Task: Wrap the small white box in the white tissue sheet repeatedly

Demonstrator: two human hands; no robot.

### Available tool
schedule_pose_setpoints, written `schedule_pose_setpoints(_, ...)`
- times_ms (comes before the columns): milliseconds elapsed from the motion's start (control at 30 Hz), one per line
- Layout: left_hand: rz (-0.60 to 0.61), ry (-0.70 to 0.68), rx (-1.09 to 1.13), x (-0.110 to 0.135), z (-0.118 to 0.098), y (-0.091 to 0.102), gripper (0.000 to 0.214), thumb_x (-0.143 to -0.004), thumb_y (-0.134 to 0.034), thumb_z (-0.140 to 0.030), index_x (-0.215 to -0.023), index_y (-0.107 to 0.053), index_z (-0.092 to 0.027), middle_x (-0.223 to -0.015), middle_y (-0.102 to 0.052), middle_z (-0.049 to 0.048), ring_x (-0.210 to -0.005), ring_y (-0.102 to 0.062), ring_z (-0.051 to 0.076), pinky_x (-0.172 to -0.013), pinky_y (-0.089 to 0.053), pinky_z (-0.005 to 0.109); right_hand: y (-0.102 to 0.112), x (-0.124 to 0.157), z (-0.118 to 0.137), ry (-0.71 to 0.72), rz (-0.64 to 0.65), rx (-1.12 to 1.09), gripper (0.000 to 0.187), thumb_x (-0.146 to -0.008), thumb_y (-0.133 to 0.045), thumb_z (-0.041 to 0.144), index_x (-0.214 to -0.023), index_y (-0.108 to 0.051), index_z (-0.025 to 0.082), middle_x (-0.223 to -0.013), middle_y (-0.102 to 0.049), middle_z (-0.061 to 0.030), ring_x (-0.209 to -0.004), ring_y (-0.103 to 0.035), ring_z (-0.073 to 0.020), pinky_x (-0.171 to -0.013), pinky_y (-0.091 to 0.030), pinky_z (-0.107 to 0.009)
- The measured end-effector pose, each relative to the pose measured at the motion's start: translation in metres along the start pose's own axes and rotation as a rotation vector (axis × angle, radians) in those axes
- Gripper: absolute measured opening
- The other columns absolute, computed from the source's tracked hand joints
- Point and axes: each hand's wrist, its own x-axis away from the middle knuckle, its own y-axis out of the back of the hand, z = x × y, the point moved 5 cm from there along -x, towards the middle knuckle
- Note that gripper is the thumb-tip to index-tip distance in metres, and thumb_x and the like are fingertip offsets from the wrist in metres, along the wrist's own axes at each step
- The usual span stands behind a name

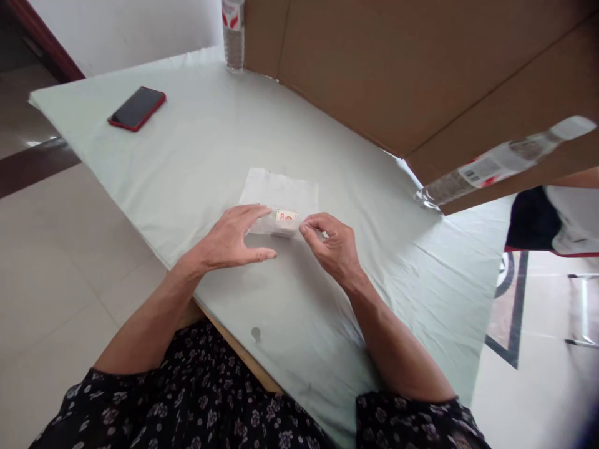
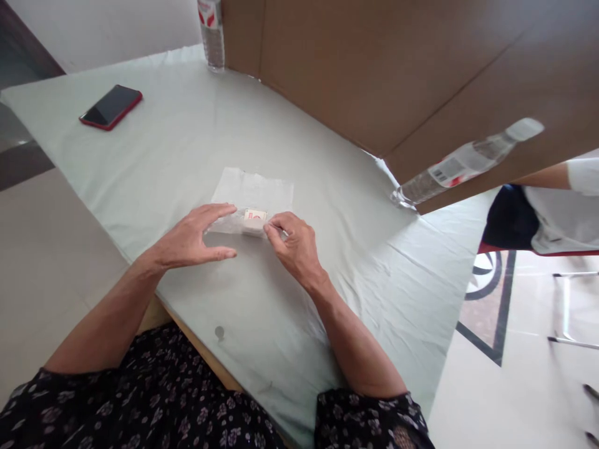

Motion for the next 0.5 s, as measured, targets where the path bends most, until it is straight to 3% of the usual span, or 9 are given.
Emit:
schedule_pose_setpoints(133,-0.151,0.099,0.015,-0.02,-0.003,-0.004,0.033,-0.082,-0.067,-0.038,-0.11,-0.068,-0.019,-0.122,-0.074,0.0094,-0.114,-0.068,0.028,-0.1,-0.051,0.042,-0.006,-0.019,-0.016,-0.094,0.012,-0.151,0.014,-0.085,-0.063,0.032,-0.074,-0.064,0.023,-0.095,-0.075,-0.0063,-0.09,-0.069,-0.0216,-0.08,-0.051,-0.034)
schedule_pose_setpoints(267,-0.114,0.221,0.117,-0.039,0.002,-0.016,0.018,-0.078,-0.067,-0.036,-0.087,-0.066,-0.02,-0.112,-0.076,0.0061,-0.095,-0.07,0.024,-0.081,-0.053,0.035,-0.02,-0.027,-0.03,-0.243,0.119,-0.335,0.02,-0.082,-0.066,0.039,-0.075,-0.066,0.02,-0.105,-0.075,-0.0073,-0.091,-0.068,-0.0209,-0.079,-0.05,-0.033)
schedule_pose_setpoints(500,-0.129,0.285,0.387,-0.043,0.005,-0.023,0.021,-0.076,-0.069,-0.038,-0.07,-0.061,-0.018,-0.088,-0.075,0.0031,-0.08,-0.065,0.017,-0.073,-0.048,0.029,-0.025,-0.021,-0.031,-0.325,0.107,-0.434,0.021,-0.08,-0.068,0.04,-0.076,-0.067,0.02,-0.082,-0.073,-0.0028,-0.073,-0.062,-0.0162,-0.07,-0.046,-0.03)
